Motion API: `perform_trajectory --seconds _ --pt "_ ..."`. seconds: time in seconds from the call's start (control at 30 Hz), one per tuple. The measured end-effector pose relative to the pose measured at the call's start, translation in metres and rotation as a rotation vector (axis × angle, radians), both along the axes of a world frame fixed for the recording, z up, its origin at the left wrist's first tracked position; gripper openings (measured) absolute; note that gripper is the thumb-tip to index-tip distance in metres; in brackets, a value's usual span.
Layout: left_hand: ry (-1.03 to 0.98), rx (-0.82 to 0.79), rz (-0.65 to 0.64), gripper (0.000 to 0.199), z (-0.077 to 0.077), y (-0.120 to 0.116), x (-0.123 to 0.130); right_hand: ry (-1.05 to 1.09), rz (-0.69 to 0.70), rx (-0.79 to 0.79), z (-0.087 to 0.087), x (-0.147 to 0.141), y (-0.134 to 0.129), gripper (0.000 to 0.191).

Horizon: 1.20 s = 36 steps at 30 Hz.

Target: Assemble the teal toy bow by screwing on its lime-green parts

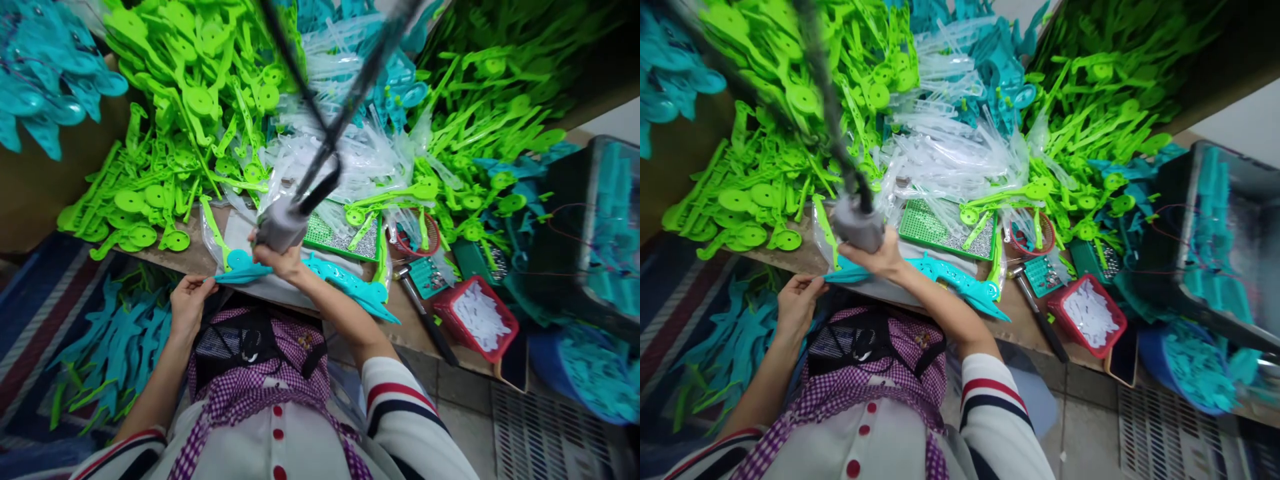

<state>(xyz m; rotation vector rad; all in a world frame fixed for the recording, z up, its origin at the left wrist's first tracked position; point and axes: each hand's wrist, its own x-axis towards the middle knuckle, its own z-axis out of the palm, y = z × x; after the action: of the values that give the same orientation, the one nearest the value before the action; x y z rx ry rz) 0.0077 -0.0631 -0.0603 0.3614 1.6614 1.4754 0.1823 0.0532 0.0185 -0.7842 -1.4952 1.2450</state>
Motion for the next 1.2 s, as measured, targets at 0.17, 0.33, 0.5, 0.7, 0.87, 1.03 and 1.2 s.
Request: perform_trajectory --seconds 0.17,0.33,0.5,0.7,0.87,1.03,1.2 --pt "0.012 0.011 -0.014 0.041 -0.002 -0.001 -0.001 0.103 -0.423 -0.012 0.007 0.039 0.054 0.043" --pt "0.000 0.005 -0.009 0.042 -0.002 -0.001 0.000 0.032 -0.588 0.031 0.001 0.068 0.086 0.041" --pt "0.008 0.001 -0.001 0.043 -0.003 -0.002 -0.001 -0.008 -0.603 0.022 -0.009 0.072 0.088 0.044" --pt "0.043 0.001 -0.025 0.042 -0.004 -0.002 -0.001 -0.050 -0.578 0.027 -0.011 0.073 0.088 0.045" --pt "0.034 0.001 -0.008 0.042 -0.003 -0.002 0.000 -0.020 -0.573 -0.003 -0.016 0.073 0.088 0.045" --pt "-0.001 -0.013 0.012 0.042 -0.002 -0.001 0.000 0.040 -0.591 0.015 0.000 0.076 0.086 0.048" --pt "-0.007 -0.005 0.008 0.041 -0.002 -0.002 0.000 0.206 -0.552 0.039 0.028 0.071 0.048 0.052"
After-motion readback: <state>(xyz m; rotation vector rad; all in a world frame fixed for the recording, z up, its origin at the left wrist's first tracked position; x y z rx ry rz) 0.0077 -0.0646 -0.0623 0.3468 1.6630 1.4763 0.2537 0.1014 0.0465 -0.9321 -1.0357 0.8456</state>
